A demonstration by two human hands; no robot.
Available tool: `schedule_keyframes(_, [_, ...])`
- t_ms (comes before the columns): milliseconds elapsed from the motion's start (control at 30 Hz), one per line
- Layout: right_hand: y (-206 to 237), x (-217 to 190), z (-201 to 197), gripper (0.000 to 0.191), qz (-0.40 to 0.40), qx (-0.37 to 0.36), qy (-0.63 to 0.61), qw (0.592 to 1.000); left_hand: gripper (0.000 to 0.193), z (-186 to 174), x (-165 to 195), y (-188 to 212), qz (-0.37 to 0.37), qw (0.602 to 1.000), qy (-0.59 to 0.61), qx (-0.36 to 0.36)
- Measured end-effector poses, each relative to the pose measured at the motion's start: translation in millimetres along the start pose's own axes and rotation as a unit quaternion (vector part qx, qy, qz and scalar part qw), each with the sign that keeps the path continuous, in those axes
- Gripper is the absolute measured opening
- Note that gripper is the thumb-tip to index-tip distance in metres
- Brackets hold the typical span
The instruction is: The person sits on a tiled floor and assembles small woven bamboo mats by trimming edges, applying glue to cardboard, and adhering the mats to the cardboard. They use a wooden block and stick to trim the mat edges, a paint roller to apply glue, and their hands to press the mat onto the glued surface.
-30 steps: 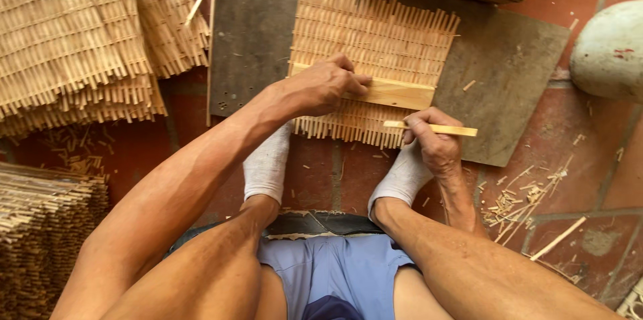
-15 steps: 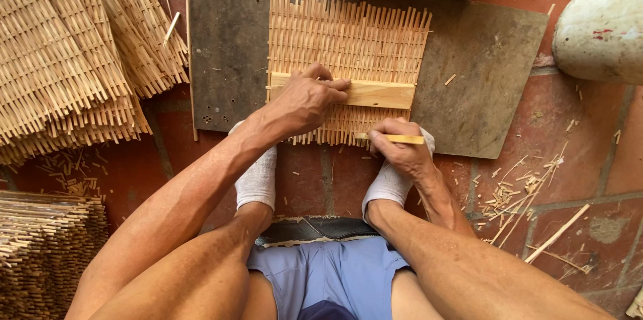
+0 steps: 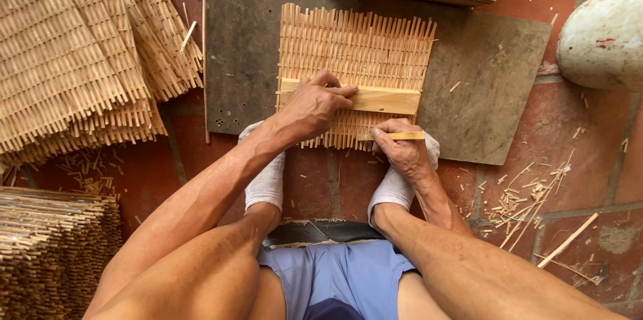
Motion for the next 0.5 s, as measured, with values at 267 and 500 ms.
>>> schedule_keyframes(267, [23, 3, -60, 0.028, 0.054, 0.118, -0.107, 0.986, 0.022, 4, 3, -4, 0.026, 0.996, -0.046, 0.070])
schedule_keyframes(500, [110, 91, -156, 0.035, 0.376, 0.100, 0.203, 0.898, 0.037, 22, 9, -16, 0.101, 0.947, -0.276, 0.133])
Point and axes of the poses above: each hand's wrist, its own y-axis away from the middle knuckle, its own z-axis out of the palm, x = y × z, the point moved 5 cm from there along -y, towards the middle knuckle, and after that the axes turned 8 degrees about -y, right-handed, at the moved point
